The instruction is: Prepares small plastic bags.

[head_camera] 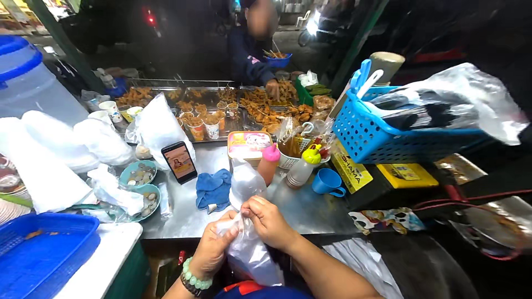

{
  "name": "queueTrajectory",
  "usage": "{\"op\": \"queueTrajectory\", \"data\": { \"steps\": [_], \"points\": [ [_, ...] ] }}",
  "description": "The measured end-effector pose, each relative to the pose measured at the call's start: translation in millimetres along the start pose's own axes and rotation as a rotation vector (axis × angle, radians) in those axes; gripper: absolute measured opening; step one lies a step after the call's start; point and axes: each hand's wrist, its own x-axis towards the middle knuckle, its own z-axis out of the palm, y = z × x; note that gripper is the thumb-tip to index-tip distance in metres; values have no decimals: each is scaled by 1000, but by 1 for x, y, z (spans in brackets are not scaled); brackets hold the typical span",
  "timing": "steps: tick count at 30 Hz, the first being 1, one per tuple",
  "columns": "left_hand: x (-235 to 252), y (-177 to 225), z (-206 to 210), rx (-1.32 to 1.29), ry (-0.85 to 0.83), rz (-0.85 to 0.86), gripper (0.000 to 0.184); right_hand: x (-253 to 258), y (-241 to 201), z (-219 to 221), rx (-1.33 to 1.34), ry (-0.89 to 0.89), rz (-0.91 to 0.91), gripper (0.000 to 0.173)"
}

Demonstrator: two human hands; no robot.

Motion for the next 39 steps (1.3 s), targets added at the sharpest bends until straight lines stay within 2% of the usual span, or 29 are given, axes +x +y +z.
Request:
{"op": "queueTrajectory", "data": {
  "steps": [2,3,5,7,8,10,12,13,15,17,18,20,23,25,27,29,32,34,37,39],
  "points": [
    [-3,1,0,-110,-66,-31,12,1,2,-2,223,14,91,25],
    [-5,2,2,-150,-42,-61,11,1,3,-4,442,25,156,23],
    [-8,3,5,-186,57,-126,22,1,-1,-9,958,67,353,25],
    [-6,0,3,-186,161,-168,28,2,-4,-19,1256,80,520,31],
    [-4,-1,0,-182,183,-173,24,0,-3,-21,1317,56,541,30],
    [3,3,-6,-202,212,-157,20,-4,5,-27,1240,-31,460,21],
    [11,13,-10,-97,230,-113,9,-7,16,-36,908,-120,241,11],
    [17,18,-14,56,199,-69,8,-6,21,-42,653,-128,138,7],
    [32,27,-21,600,42,49,15,2,22,-53,109,-79,23,21],
    [48,35,-13,1136,-61,48,34,15,18,-57,-211,-12,-4,28],
    [56,38,-5,1259,-84,-13,44,23,17,-57,-296,15,2,29],
    [76,37,5,1251,-94,-203,59,37,19,-56,-345,33,66,34],
    [98,18,-1,939,-42,-458,68,50,41,-42,-145,-5,336,39],
    [98,-6,-13,733,55,-615,61,43,68,-22,88,-48,635,29],
    [91,-29,-23,617,175,-722,46,29,85,-1,171,-99,944,31],
    [84,-44,-32,527,241,-767,47,15,97,20,291,32,1019,35],
    [81,-45,-36,461,313,-757,48,9,95,23,376,201,959,32],
    [74,-42,-42,498,391,-696,41,1,90,15,307,328,823,31],
    [57,-31,-56,602,445,-513,39,-19,82,1,111,563,329,23],
    [43,-21,-60,575,443,-384,42,-28,63,1,96,532,46,14]
  ]
}}
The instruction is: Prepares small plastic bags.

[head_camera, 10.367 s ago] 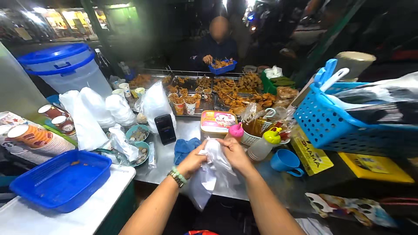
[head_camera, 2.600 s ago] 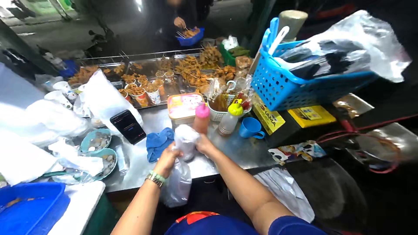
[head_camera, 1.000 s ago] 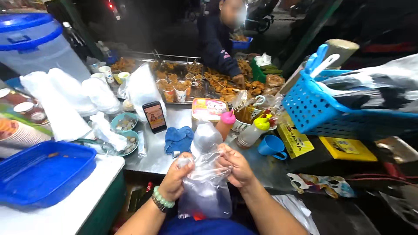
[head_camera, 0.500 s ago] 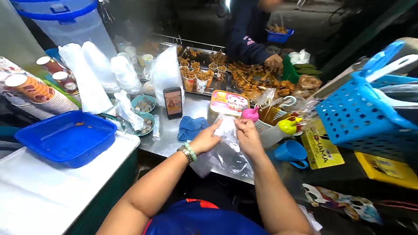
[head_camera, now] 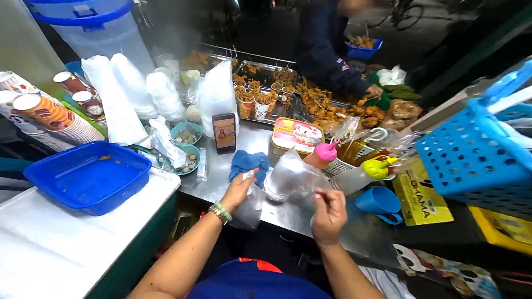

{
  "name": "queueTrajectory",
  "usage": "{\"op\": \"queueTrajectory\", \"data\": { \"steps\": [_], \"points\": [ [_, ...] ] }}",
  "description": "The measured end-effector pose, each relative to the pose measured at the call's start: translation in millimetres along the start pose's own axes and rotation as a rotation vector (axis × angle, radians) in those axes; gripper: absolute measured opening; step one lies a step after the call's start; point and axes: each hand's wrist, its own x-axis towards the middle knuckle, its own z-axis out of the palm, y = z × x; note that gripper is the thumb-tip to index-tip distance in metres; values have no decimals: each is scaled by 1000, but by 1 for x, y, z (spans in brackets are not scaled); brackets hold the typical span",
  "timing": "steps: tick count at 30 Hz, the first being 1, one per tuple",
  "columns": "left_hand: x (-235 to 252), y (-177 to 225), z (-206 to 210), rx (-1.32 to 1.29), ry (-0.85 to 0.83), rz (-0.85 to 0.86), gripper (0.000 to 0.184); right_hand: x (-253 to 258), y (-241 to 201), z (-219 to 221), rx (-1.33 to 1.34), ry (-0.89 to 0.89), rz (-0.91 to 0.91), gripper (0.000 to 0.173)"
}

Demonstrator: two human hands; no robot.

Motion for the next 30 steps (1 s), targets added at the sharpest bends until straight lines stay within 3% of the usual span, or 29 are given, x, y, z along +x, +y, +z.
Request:
{"op": "queueTrajectory", "data": {
  "steps": [4,8,10,15,22,25,28,30],
  "points": [
    [-27,-3,-26,20,95,189,43,-16,-31,42,-13,-456,-105,21],
    [-49,0,-51,75,262,208,48,-13,-9,114,-378,-899,219,37],
    [-60,5,-60,58,303,203,51,-6,8,145,-553,-1014,381,45],
    [-73,6,-73,-50,306,207,53,-3,22,178,-715,-1048,482,37],
    [-72,7,-65,-112,251,208,53,-1,12,165,-675,-1110,474,39],
    [-72,2,-65,-56,205,217,52,4,-7,143,-481,-1018,462,42],
    [-74,-1,-66,52,138,224,51,2,-24,122,-76,-607,261,35],
    [-76,-2,-64,81,92,240,50,11,-33,109,178,-622,252,41]
  ]
}}
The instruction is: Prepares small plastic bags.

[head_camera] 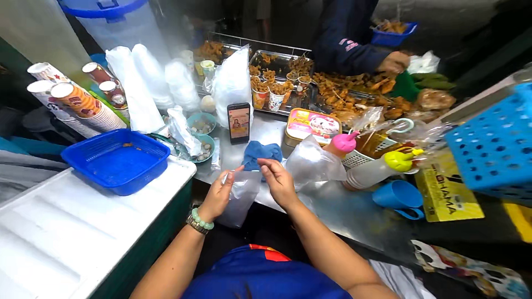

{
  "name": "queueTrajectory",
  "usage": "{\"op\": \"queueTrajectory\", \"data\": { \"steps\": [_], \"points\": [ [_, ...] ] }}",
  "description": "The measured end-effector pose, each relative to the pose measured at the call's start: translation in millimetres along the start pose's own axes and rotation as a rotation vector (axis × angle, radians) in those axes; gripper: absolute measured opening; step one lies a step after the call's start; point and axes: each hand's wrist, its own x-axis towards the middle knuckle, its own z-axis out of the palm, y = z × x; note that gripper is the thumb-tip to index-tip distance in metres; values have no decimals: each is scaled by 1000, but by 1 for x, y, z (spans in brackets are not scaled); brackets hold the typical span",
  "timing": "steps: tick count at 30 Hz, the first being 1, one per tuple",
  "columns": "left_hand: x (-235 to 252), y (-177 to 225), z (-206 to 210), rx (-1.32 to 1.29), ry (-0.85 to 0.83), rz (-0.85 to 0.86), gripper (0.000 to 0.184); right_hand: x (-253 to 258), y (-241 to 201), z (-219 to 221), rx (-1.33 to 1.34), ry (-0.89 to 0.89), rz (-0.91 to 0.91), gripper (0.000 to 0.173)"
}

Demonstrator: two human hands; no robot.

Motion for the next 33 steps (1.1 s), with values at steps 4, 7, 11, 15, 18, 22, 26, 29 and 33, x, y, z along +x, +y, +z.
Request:
{"op": "queueTrajectory", "data": {
  "steps": [4,7,11,15,18,22,26,29,33],
  "points": [
    [-1,-3,9,38,-4,88,51,-6,-12,-7,-82,-133,-76,24],
    [-1,1,21,-145,8,79,49,-18,-14,0,-153,-83,-138,19],
    [-4,8,45,-401,146,-31,10,-33,-23,-2,-157,-81,-56,25],
    [-6,13,60,-542,37,-155,10,-49,-21,-18,-141,-21,29,28],
    [-12,21,68,-771,-132,-258,10,-60,-17,-35,-43,77,81,27],
    [-8,21,73,-929,-260,-298,10,-68,-26,-60,732,201,295,30],
    [16,29,68,-797,-292,-122,7,-69,-32,-96,737,30,71,19],
    [40,50,59,-244,-379,209,20,-60,-43,-125,81,40,-163,20],
    [66,90,72,466,-430,236,43,-32,-57,-135,-509,135,-128,38]
  ]
}}
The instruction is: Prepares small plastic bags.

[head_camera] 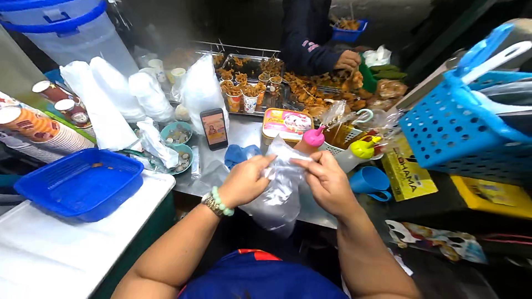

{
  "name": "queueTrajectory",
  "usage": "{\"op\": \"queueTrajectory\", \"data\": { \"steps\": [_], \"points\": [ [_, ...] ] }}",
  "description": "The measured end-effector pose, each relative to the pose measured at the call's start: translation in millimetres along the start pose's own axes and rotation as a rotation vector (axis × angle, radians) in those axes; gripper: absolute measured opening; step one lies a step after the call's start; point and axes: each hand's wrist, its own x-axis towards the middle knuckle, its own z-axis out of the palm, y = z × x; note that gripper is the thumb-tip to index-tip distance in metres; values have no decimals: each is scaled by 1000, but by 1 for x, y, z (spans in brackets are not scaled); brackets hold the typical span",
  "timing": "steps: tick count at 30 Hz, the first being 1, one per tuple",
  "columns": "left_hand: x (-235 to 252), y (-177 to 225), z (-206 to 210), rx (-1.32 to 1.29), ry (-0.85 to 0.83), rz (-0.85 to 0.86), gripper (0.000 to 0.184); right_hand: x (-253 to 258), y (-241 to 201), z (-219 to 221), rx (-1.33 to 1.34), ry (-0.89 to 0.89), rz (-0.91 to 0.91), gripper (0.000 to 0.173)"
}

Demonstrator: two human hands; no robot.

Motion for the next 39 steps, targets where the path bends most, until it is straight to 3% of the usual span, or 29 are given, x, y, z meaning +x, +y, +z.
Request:
{"op": "queueTrajectory", "data": {
  "steps": [2,4,7,9,14,18,21,24,25,28,33,36,39],
  "points": [
    [19,5,3,-166,-90,-167,59,17,12,9,27,3,139,41],
    [34,-10,16,-434,-156,-349,65,26,31,28,178,-38,395,35],
    [37,-49,52,-681,-48,-629,28,16,66,77,385,-124,824,21],
    [30,-65,64,-745,-16,-699,32,3,84,101,524,-90,949,17],
    [17,-79,59,-681,154,-582,36,-15,79,81,454,112,741,29],
    [-4,-71,42,-719,193,-349,45,-29,58,53,330,507,240,25],
    [-20,-53,37,-930,105,-160,50,-33,25,47,411,386,25,25],
    [-29,-42,34,-1016,16,-72,54,-29,3,57,447,145,54,49],
    [-31,-40,33,-1019,10,-59,55,-27,-1,62,436,115,78,47],
    [-37,-37,28,-1016,20,-39,52,-25,-4,73,370,121,60,18],
    [-42,-23,29,-970,175,-95,40,-28,-14,76,342,65,51,23],
    [-38,-25,43,-848,313,-72,7,-31,-23,73,353,-64,155,28],
    [-38,-25,50,-894,292,-63,9,-34,-24,69,412,-124,217,31]
  ]
}}
